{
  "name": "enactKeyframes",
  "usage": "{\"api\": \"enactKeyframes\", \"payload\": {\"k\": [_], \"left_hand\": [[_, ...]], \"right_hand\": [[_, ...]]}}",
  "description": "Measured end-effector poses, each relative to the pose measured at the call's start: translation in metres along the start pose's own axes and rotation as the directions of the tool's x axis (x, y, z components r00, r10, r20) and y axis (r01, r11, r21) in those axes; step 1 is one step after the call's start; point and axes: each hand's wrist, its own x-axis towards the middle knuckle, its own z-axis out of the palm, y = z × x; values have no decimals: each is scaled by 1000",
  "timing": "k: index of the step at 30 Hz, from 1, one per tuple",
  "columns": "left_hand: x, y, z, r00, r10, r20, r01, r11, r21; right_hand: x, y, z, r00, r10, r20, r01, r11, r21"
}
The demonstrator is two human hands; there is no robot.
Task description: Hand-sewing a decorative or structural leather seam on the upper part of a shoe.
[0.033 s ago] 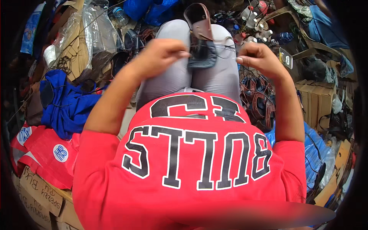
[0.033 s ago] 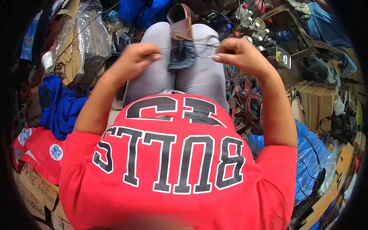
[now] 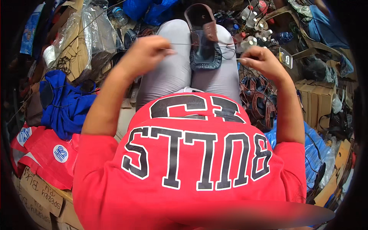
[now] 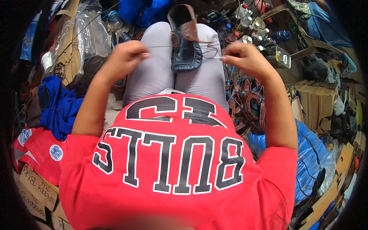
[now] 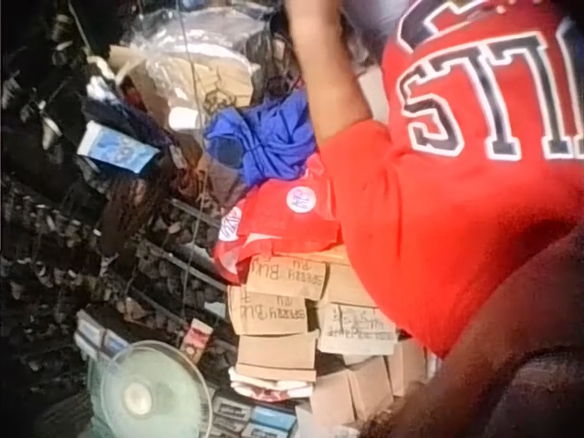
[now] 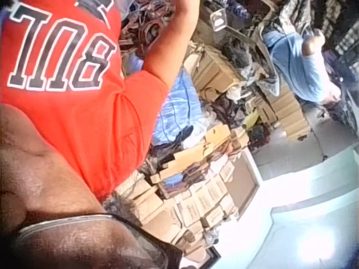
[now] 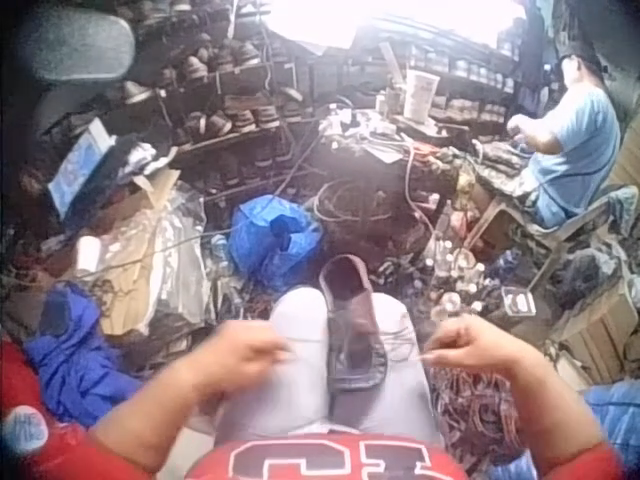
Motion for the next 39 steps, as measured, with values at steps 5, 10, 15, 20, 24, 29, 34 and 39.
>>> {"api": "enactKeyframes", "payload": {"k": [5,10,15,20,24,29,34,39], "left_hand": [[-75,-83,-101,853,-355,-382,486,808,334],[-99,-84,-132,731,-406,-548,666,601,442],[-108,-88,-132,690,-464,-556,714,562,417],[-54,-61,-102,841,-470,-268,530,815,233],[32,-18,-6,987,-120,-109,121,993,-1],[96,1,56,996,-81,22,84,974,-211],[113,-4,60,995,-49,90,79,929,-360],[108,-5,49,972,117,205,-73,974,-212]], "right_hand": [[-60,112,-57,954,120,-275,-213,916,-341],[-76,128,-69,904,207,-373,-298,933,-204],[-81,119,-72,892,161,-422,-297,913,-279],[-66,80,-56,941,299,-157,-328,921,-210],[-15,33,-10,988,-94,-120,65,971,-229],[26,2,21,967,-161,-197,143,985,-101],[45,12,18,964,-180,-197,167,983,-80],[54,20,15,978,-170,-122,165,985,-47]]}}
